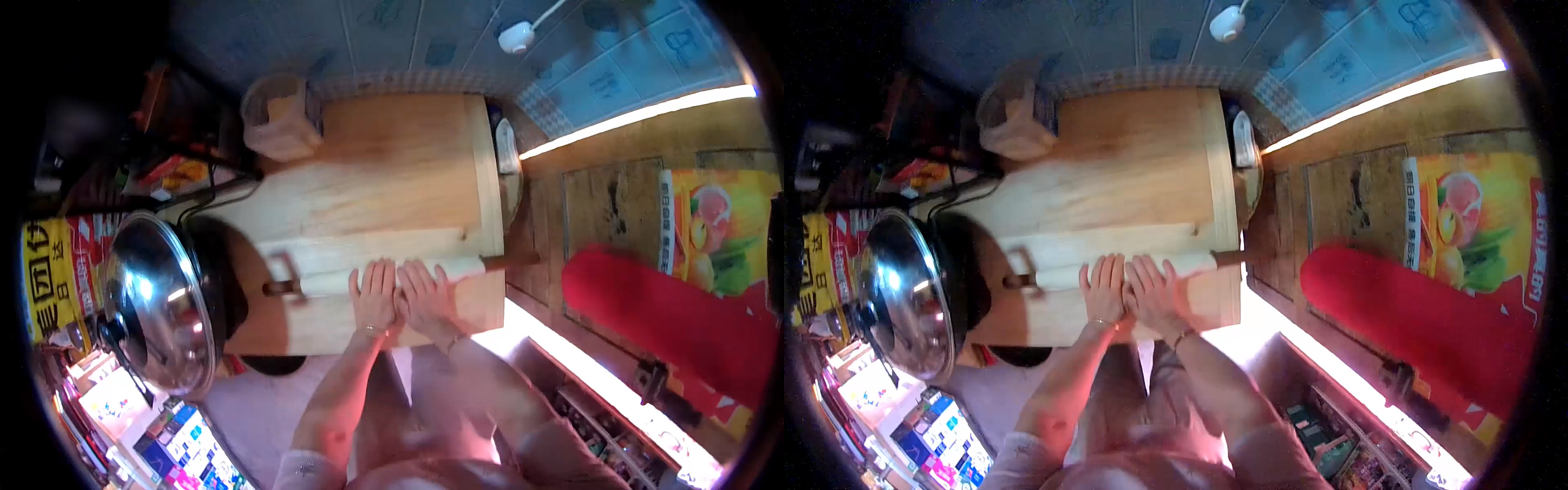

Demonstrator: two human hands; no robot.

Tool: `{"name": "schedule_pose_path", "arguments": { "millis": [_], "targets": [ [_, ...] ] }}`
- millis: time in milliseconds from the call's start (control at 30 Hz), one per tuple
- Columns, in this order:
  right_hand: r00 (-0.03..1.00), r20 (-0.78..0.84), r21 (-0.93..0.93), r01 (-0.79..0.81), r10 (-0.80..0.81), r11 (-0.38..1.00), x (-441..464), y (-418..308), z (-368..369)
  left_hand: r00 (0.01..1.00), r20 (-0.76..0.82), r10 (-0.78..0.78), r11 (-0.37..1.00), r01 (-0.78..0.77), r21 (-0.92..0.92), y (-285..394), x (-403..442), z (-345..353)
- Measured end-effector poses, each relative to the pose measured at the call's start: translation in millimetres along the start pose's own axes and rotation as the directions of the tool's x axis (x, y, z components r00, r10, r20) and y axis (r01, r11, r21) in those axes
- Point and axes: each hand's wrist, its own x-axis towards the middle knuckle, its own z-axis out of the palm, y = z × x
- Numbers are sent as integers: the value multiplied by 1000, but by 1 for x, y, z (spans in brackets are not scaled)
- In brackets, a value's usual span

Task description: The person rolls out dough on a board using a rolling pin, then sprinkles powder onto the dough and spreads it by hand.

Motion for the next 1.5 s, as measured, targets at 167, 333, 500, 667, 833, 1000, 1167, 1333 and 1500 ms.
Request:
{"name": "schedule_pose_path", "arguments": {
  "millis": [167,333,500,667,833,1000,1167,1333,1500],
  "targets": [
    [978,208,-57,37,-24,998,135,48,-16,996,83,28,999,-26,-26,-29,96,-5],
    [983,-149,-33,-110,104,993,120,76,-17,987,-53,-152,988,151,-30,-60,92,-14],
    [990,-24,-56,-141,140,988,156,95,-22,988,-147,-54,995,65,74,-72,126,-6],
    [967,-7,-85,-254,254,964,119,71,-21,999,10,-30,993,29,110,-65,87,-14],
    [983,-34,-103,-182,180,978,-83,6,-15,988,155,0,998,-11,66,-16,-88,-50],
    [982,154,-288,-66,114,955,0,52,-10,967,256,8,997,-28,74,-38,14,-33],
    [992,122,-225,-14,42,974,-43,39,-13,988,87,-128,991,130,-20,-39,-54,-34],
    [996,73,-39,-55,58,998,23,64,-11,991,137,4,1000,-4,-3,-60,37,-18],
    [932,-194,40,-304,305,952,156,178,-36,985,100,-139,985,149,-90,-60,213,-29]
  ]
}}
